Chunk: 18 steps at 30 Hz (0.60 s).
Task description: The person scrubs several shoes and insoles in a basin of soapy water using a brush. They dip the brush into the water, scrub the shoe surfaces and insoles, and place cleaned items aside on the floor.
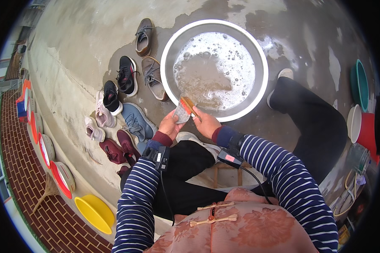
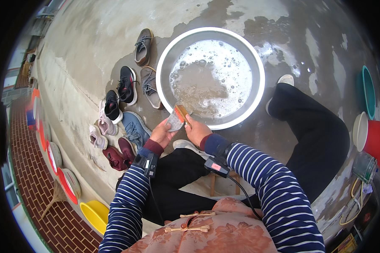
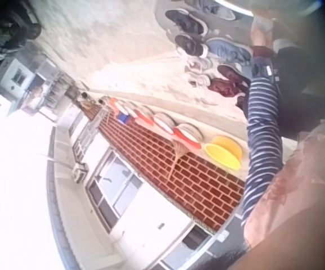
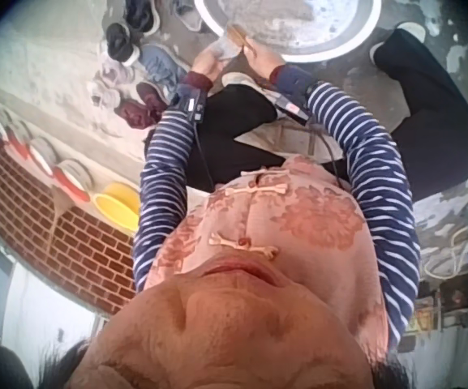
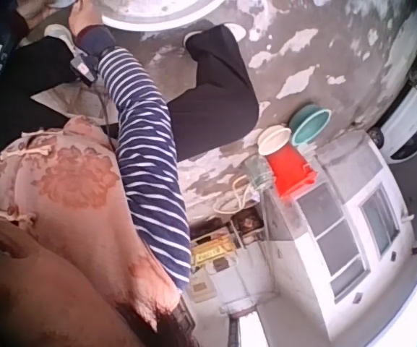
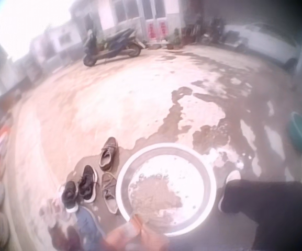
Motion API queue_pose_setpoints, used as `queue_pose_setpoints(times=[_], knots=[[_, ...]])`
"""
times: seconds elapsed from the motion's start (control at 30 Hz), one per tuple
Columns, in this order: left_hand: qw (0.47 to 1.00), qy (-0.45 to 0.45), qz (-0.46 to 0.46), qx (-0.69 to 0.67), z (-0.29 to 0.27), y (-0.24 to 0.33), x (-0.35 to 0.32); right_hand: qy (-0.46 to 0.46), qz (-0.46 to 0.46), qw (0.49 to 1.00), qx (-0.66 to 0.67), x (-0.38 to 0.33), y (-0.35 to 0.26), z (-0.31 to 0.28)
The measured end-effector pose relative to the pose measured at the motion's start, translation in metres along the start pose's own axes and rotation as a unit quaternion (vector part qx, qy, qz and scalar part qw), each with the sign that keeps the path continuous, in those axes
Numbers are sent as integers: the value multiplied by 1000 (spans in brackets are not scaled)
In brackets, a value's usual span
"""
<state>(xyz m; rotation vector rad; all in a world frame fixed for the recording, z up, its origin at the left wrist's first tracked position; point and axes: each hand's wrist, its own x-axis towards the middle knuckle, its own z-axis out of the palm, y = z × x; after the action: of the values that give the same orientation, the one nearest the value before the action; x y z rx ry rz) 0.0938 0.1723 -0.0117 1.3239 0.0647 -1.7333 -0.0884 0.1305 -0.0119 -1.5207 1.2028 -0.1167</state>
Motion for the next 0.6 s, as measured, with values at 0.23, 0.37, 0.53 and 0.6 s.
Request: queue_pose_setpoints(times=[0.23, 0.37, 0.53, 0.6], knots=[[999, 11, 9, 41, 5, 12, -5, -98, 12, 995, -29, 7, 6, -5], [998, -16, 1, 53, 1, 14, -5, -20, 49, 998, -36, 24, 28, -16], [999, 6, -8, 48, -15, 22, -11, 77, 61, 995, -16, 82, 55, -30], [999, 3, -7, 47, -17, 24, -11, 161, 125, 979, 6, 89, 64, -40]])
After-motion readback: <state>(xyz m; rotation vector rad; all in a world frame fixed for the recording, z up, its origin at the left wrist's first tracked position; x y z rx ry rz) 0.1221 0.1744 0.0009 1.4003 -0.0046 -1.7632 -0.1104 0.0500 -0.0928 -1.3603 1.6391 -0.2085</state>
